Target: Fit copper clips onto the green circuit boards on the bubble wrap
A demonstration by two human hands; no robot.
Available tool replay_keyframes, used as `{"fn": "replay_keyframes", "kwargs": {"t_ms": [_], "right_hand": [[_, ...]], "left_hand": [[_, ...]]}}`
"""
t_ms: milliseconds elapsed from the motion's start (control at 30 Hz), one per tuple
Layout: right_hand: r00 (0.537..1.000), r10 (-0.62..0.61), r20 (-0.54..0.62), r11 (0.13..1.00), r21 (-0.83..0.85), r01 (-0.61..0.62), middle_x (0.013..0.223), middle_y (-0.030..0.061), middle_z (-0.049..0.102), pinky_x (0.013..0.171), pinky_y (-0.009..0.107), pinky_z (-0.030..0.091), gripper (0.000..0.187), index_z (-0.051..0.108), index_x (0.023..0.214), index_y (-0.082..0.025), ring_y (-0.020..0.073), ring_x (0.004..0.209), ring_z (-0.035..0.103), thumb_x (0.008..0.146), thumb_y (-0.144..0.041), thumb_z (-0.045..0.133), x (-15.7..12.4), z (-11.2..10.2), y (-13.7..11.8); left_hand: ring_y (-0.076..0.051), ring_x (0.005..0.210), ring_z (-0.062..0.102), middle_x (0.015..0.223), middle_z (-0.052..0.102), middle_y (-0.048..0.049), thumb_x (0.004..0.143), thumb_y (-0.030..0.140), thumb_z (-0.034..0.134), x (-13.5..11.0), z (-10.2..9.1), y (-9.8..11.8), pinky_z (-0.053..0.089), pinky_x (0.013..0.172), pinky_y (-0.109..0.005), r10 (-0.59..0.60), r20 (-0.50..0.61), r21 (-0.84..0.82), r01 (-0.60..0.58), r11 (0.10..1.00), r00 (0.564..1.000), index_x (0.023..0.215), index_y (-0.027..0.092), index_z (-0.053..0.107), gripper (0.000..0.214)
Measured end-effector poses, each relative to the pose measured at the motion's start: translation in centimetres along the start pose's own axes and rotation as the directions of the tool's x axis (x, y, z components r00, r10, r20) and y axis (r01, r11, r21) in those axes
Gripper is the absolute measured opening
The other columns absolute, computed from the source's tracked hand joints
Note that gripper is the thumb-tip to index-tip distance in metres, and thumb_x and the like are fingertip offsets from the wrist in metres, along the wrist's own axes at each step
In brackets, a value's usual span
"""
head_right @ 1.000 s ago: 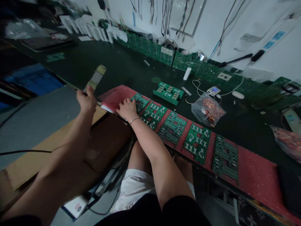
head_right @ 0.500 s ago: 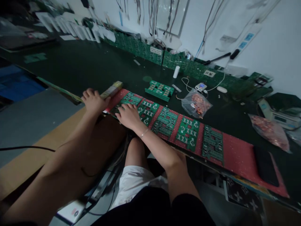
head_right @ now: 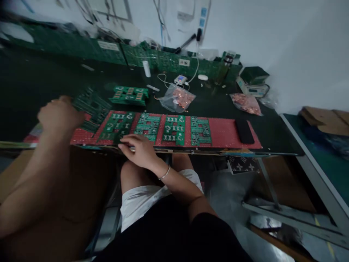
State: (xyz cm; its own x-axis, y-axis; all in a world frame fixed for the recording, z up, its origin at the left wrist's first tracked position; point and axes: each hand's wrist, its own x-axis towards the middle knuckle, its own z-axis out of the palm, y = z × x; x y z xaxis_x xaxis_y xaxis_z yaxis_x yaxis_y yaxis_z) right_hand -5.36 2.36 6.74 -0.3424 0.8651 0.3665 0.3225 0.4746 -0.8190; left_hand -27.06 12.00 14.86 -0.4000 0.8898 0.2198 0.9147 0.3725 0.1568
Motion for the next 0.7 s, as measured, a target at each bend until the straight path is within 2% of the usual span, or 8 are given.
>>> {"fn": "replay_keyframes", "kwargs": {"t_ms": [100, 167, 267, 333, 433, 533, 600, 700], "right_hand": [[0.978, 0.155, -0.139, 0.966, 0.23, -0.121, 0.13, 0.0055, 0.064, 0.101, 0.029, 0.051, 0.039, 0.054, 0.129, -0.023, 0.0143, 0.12, 0.062, 0.102, -0.046, 0.038, 0.7, -3.7, 0.4], [0.937, 0.246, -0.248, 0.938, 0.303, -0.166, 0.129, 0.0046, 0.064, 0.103, 0.034, 0.051, 0.043, 0.049, 0.134, -0.026, 0.0163, 0.123, 0.06, 0.103, -0.049, 0.031, 0.6, -6.2, 1.1], [0.819, 0.34, -0.463, 0.919, 0.35, -0.183, 0.116, 0.0057, 0.068, 0.101, 0.039, 0.052, 0.039, 0.049, 0.127, -0.024, 0.0191, 0.119, 0.062, 0.101, -0.049, 0.032, -1.2, -10.9, 3.6], [0.733, 0.354, -0.58, 0.931, 0.296, -0.216, 0.111, 0.0073, 0.068, 0.098, 0.038, 0.053, 0.035, 0.05, 0.12, -0.022, 0.0195, 0.112, 0.064, 0.099, -0.045, 0.036, -3.4, -15.3, 6.5], [0.647, 0.328, -0.689, 0.92, 0.078, -0.383, 0.114, 0.0105, 0.067, 0.095, 0.038, 0.052, 0.035, 0.051, 0.122, -0.02, 0.0198, 0.106, 0.065, 0.093, -0.04, 0.046, -7.3, -23.5, 11.6], [0.615, 0.431, -0.66, 0.775, -0.079, -0.627, 0.114, 0.0163, 0.067, 0.09, 0.038, 0.052, 0.044, 0.053, 0.125, -0.012, 0.0226, 0.101, 0.066, 0.085, -0.03, 0.054, -10.2, -30.8, 15.4], [0.61, 0.469, -0.639, 0.649, -0.219, -0.728, 0.113, 0.0205, 0.068, 0.092, 0.042, 0.05, 0.043, 0.058, 0.121, -0.008, 0.0268, 0.103, 0.065, 0.081, -0.026, 0.057, -11.2, -33.3, 16.5], [0.625, 0.399, -0.671, 0.568, -0.354, -0.743, 0.124, 0.028, 0.061, 0.097, 0.05, 0.046, 0.046, 0.058, 0.125, -0.005, 0.0324, 0.112, 0.06, 0.085, -0.027, 0.055, -11.4, -32.7, 16.2]], "left_hand": [[-0.041, 0.114, 0.061, 0.124, 0.065, -0.0144, 0.085, 0.025, 0.052, -7.7, -2.8, 7.8, 0.048, 0.093, -0.059, 0.239, -0.122, -0.051, -0.247, 0.968, 0.963, 0.134, 0.018, 0.056, 0.049], [-0.041, 0.114, 0.061, 0.12, 0.067, -0.0141, 0.091, 0.026, 0.044, -13.3, -2.7, 12.4, 0.051, 0.091, -0.058, 0.405, -0.054, -0.181, -0.408, 0.895, 0.913, 0.135, 0.022, 0.058, 0.047], [-0.036, 0.129, 0.053, 0.128, 0.064, -0.0106, 0.089, 0.025, 0.047, -19.6, -0.7, 17.4, 0.046, 0.105, -0.055, 0.689, -0.038, -0.451, -0.628, 0.635, 0.724, 0.133, 0.03, 0.062, 0.047], [-0.031, 0.129, 0.054, 0.131, 0.064, -0.0057, 0.09, 0.031, 0.051, -21.5, 1.1, 19.5, 0.045, 0.11, -0.05, 0.784, -0.065, -0.634, -0.633, 0.445, 0.617, 0.134, 0.034, 0.061, 0.045], [-0.029, 0.127, 0.056, 0.13, 0.065, -0.0058, 0.092, 0.043, 0.052, -21.8, 4.0, 21.7, 0.044, 0.111, -0.048, 0.751, -0.087, -0.762, -0.529, 0.373, 0.654, 0.131, 0.033, 0.061, 0.042], [-0.034, 0.131, 0.051, 0.133, 0.062, -0.0143, 0.089, 0.048, 0.056, -21.0, 7.9, 23.9, 0.041, 0.112, -0.05, 0.725, -0.01, -0.785, -0.454, 0.421, 0.688, 0.133, 0.021, 0.058, 0.051], [-0.036, 0.132, 0.051, 0.135, 0.06, -0.0182, 0.086, 0.049, 0.057, -20.7, 10.6, 25.1, 0.04, 0.112, -0.052, 0.711, 0.102, -0.808, -0.359, 0.467, 0.696, 0.134, 0.016, 0.055, 0.058], [-0.034, 0.133, 0.051, 0.136, 0.06, -0.0176, 0.089, 0.052, 0.054, -20.7, 13.4, 26.4, 0.04, 0.112, -0.052, 0.637, 0.191, -0.864, -0.181, 0.47, 0.747, 0.135, 0.018, 0.053, 0.057]]}}
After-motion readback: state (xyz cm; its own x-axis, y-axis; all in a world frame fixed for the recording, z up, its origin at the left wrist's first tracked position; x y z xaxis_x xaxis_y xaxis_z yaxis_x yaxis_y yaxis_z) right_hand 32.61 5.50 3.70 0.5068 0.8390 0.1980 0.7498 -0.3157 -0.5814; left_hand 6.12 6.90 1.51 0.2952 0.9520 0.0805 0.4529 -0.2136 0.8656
